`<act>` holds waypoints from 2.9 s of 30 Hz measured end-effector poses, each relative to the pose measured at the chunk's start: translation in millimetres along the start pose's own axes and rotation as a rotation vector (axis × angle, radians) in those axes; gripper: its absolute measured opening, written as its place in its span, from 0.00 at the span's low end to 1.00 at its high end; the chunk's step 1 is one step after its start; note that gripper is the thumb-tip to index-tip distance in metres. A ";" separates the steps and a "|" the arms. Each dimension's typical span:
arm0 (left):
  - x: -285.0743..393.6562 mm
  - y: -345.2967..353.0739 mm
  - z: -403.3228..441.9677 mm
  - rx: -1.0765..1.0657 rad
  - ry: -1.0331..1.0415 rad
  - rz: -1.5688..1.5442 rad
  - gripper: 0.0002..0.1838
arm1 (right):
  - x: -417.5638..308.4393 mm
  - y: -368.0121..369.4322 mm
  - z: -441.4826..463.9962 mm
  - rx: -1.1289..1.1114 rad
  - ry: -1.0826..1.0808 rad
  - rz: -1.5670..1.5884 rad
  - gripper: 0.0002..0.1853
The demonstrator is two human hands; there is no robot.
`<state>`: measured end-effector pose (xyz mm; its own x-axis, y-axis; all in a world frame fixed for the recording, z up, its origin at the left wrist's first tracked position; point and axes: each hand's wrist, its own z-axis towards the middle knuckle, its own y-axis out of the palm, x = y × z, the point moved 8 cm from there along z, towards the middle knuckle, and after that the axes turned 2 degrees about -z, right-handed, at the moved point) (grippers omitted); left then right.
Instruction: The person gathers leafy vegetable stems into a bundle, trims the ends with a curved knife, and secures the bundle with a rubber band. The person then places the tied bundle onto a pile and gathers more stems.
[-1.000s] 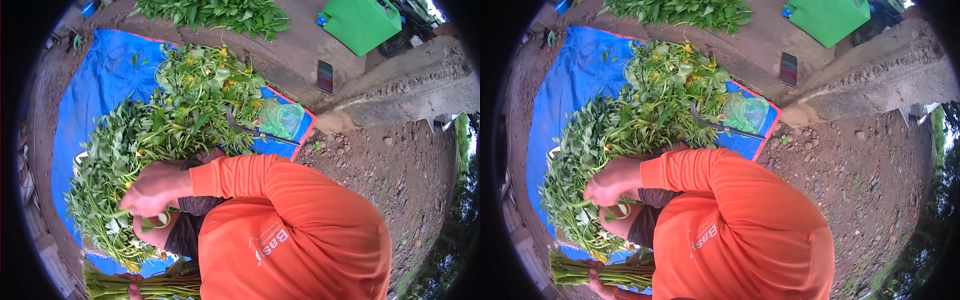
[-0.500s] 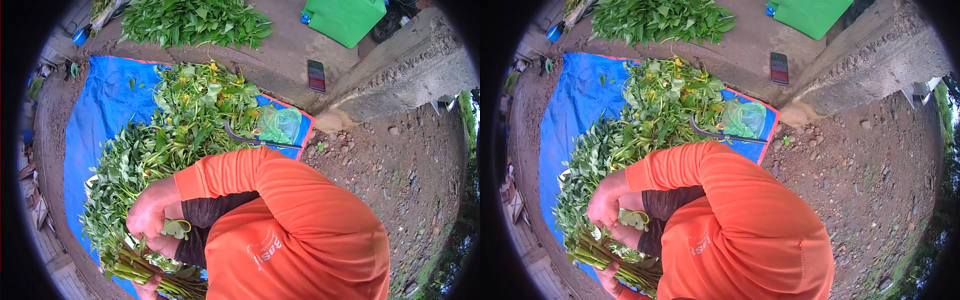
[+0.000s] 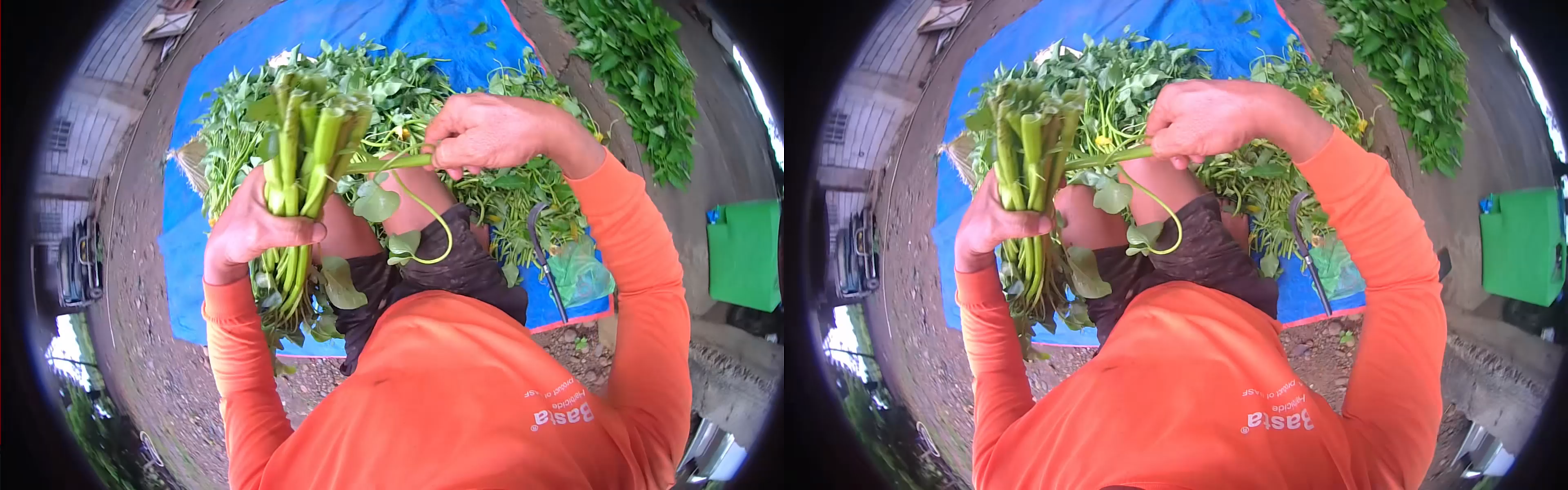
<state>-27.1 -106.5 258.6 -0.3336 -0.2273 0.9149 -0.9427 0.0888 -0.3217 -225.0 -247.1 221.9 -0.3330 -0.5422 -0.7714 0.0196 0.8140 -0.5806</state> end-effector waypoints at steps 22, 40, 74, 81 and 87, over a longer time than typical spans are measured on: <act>-35.8 -42.9 -38.9 0.268 0.035 -0.279 0.27 | 51.3 -29.2 -18.2 0.716 0.213 0.072 0.23; -21.8 -13.2 -31.2 0.136 0.098 -0.269 0.29 | -67.6 -2.5 35.5 0.973 -0.363 -0.408 0.07; -68.2 -80.7 -56.5 0.396 0.219 -0.619 0.33 | -92.5 52.3 117.3 0.559 -0.432 0.135 0.19; -69.5 -58.8 -50.8 0.144 0.226 -0.769 0.37 | -105.7 -2.6 77.0 0.882 -0.688 -0.450 0.12; -67.9 -43.8 -47.8 0.118 0.214 -0.765 0.38 | -18.7 -75.1 11.9 1.474 -0.357 -0.520 0.10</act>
<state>37.3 -48.6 222.2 0.4030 0.0085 0.9151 -0.9079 -0.1225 0.4010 -209.0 -300.5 276.8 -0.3708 -0.8737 -0.3150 0.8992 -0.2529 -0.3570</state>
